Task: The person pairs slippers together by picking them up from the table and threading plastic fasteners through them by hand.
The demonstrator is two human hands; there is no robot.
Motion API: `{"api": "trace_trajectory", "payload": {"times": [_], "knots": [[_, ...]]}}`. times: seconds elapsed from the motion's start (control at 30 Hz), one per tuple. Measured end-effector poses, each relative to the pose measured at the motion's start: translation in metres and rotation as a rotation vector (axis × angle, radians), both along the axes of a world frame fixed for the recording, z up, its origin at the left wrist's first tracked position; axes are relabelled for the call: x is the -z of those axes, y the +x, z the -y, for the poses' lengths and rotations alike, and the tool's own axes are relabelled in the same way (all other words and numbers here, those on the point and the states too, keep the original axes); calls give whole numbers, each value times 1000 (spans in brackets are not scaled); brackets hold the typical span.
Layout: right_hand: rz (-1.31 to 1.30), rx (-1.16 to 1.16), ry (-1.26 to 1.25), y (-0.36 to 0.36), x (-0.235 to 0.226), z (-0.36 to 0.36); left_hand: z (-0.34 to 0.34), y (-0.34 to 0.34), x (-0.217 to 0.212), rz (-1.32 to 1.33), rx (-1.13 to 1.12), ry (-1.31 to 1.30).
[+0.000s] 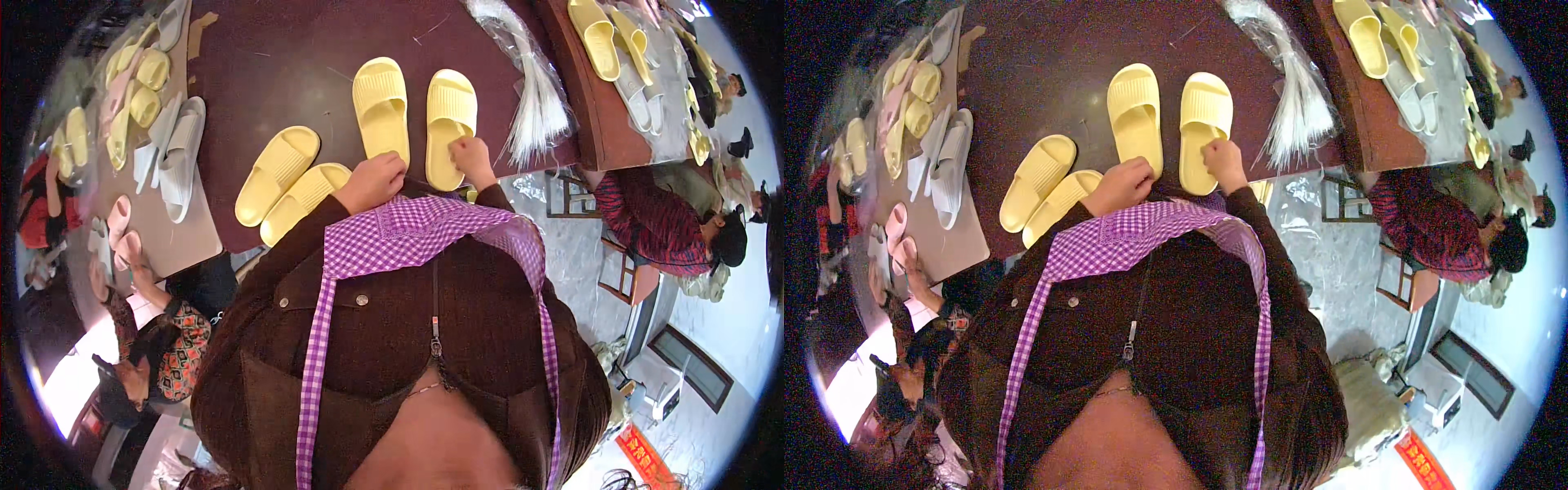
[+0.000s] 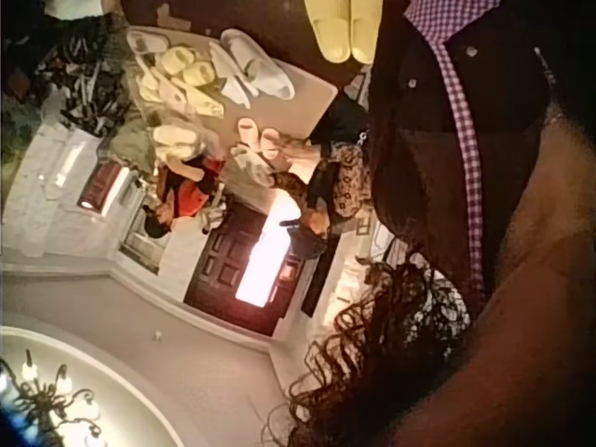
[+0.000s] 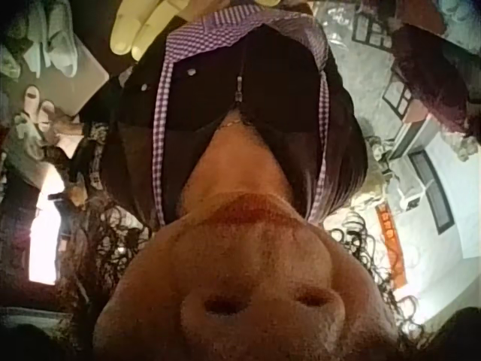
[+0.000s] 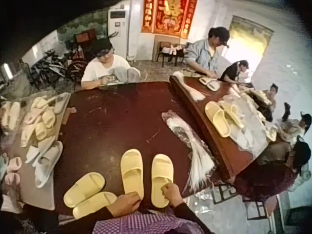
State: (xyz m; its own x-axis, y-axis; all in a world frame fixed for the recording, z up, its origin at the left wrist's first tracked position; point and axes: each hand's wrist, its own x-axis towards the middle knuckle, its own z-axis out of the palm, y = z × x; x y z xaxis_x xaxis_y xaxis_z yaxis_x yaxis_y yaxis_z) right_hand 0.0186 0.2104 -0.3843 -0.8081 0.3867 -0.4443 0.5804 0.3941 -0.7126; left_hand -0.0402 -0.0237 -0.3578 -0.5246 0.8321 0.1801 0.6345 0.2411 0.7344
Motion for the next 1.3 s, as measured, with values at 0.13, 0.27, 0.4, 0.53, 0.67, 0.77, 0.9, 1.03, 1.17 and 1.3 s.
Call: {"api": "trace_trajectory", "payload": {"times": [0.13, 0.27, 0.4, 0.53, 0.67, 0.77, 0.9, 1.03, 1.17, 1.3], "knots": [[-159, 1, 142, -20, 18, -7, -23, -3, 12, -35, -51, -23], [-402, -14, 272, -19, 34, -3, -41, -8, 16, -88, -174, -74], [-437, 41, 289, 5, 18, 5, -51, -17, 23, -104, -275, -83], [-485, 118, 222, 5, -4, -9, -61, -24, 25, -95, -278, -109], [-492, 184, 303, -20, -5, -47, -69, -28, 27, -71, -264, -121], [-445, 184, 377, -58, 6, -74, -73, -28, 28, -69, -253, -118], [-231, 108, 445, -102, 21, -91, -74, -30, 26, -95, -218, -126], [-279, 75, 496, -115, 43, -102, -81, -28, 20, -111, -131, -143], [-306, 73, 460, -117, 41, -97, -82, -18, 18, -57, -52, -121], [-303, 96, 377, -117, 37, -94, -86, -10, 14, 26, 8, -41]]}}
